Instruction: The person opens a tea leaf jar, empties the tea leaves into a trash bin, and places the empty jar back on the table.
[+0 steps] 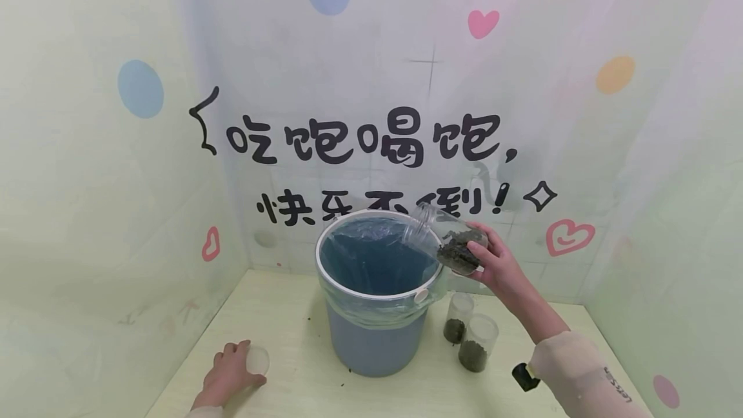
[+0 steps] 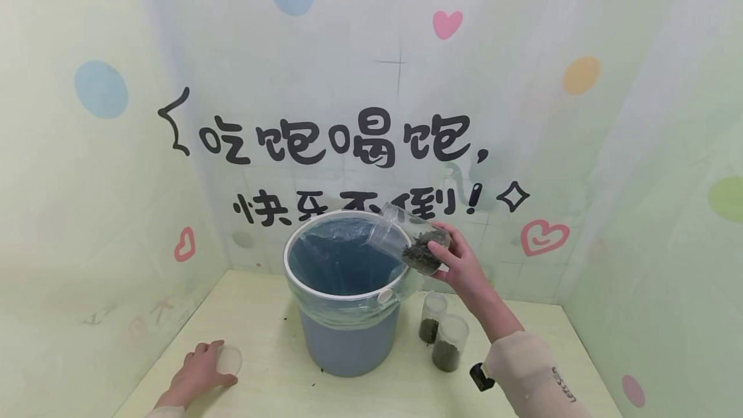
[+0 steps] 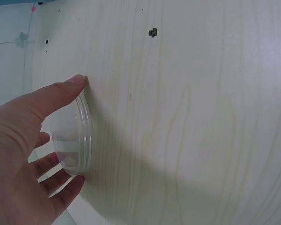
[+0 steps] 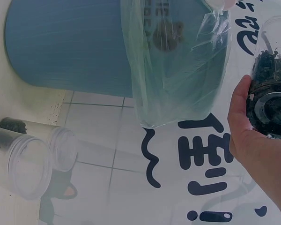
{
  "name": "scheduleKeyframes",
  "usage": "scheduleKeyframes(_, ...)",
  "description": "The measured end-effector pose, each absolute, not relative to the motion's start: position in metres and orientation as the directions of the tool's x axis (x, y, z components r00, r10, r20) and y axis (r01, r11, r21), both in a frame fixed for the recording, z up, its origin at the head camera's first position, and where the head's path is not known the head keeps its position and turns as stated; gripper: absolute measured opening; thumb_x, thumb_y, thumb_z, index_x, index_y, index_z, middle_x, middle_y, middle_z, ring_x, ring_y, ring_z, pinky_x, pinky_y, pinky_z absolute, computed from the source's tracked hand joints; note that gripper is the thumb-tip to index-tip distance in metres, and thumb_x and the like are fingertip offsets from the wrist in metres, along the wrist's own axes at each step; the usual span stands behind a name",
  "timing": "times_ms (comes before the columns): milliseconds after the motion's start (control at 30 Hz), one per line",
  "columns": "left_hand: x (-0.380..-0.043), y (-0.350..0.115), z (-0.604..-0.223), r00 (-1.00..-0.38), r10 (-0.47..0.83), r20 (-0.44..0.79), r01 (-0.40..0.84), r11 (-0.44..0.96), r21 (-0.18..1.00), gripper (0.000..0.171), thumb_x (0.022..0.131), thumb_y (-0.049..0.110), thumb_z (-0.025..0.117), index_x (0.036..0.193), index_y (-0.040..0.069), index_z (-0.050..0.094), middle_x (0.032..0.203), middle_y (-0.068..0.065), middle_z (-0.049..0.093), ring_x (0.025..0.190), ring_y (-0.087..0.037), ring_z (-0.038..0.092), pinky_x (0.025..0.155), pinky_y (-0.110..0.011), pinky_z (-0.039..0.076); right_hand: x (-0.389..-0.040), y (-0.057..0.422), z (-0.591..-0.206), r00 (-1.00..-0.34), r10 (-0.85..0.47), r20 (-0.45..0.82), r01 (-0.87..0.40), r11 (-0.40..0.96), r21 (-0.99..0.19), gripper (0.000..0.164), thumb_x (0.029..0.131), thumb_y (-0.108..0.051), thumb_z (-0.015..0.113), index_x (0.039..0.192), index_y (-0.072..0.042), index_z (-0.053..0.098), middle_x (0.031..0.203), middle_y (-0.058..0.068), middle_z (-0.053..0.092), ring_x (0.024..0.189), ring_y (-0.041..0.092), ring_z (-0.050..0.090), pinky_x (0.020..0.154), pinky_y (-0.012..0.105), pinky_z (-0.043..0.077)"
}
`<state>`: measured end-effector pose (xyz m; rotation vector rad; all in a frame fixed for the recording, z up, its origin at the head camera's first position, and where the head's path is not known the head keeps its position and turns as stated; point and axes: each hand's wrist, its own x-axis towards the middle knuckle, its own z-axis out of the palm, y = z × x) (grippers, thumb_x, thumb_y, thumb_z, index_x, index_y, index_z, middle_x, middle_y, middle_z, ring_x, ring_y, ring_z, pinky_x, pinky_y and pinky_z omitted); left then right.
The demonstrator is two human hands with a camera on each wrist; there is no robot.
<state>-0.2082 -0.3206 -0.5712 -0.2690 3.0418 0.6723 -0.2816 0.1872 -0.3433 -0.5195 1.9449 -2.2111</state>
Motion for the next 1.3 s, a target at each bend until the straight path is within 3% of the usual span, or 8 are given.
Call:
scheduleKeyframes(733,-0.215,-0.33,-0.567,-0.983,-0.173,-0.065,-0.184,0.88,0.438,0.105,0.07,0.052,0.085,0.137,-0.014,0.04,0.128,-0.042,0.042,0.111,-0.055,0.051,0.079,-0.064,0.053,-0.281,0.188,-0.344,-0.928,-0.337,0.157,-0.115,-0.143,-0.983,0.031,0.105,-0.023,0.045,0.134,-0.033,0.042,0.136,0.0,0.035,0.116,0.012,0.052,0.087,0.037,0.058)
scheduleKeyframes(1300,-0.222,-0.329,-0.539,-0.989,-0.146,-0.028,-0.142,0.879,0.456,0.097,0.078,0.05,0.08,0.141,-0.011,0.04,0.135,-0.042,0.041,0.119,-0.061,0.046,0.088,-0.067,0.05,-0.281,0.187,-0.347,-0.93,-0.33,0.159,-0.111,-0.159,-0.981,0.03,0.105,-0.022,0.046,0.133,-0.034,0.044,0.132,-0.002,0.038,0.114,0.01,0.054,0.087,0.037,0.058)
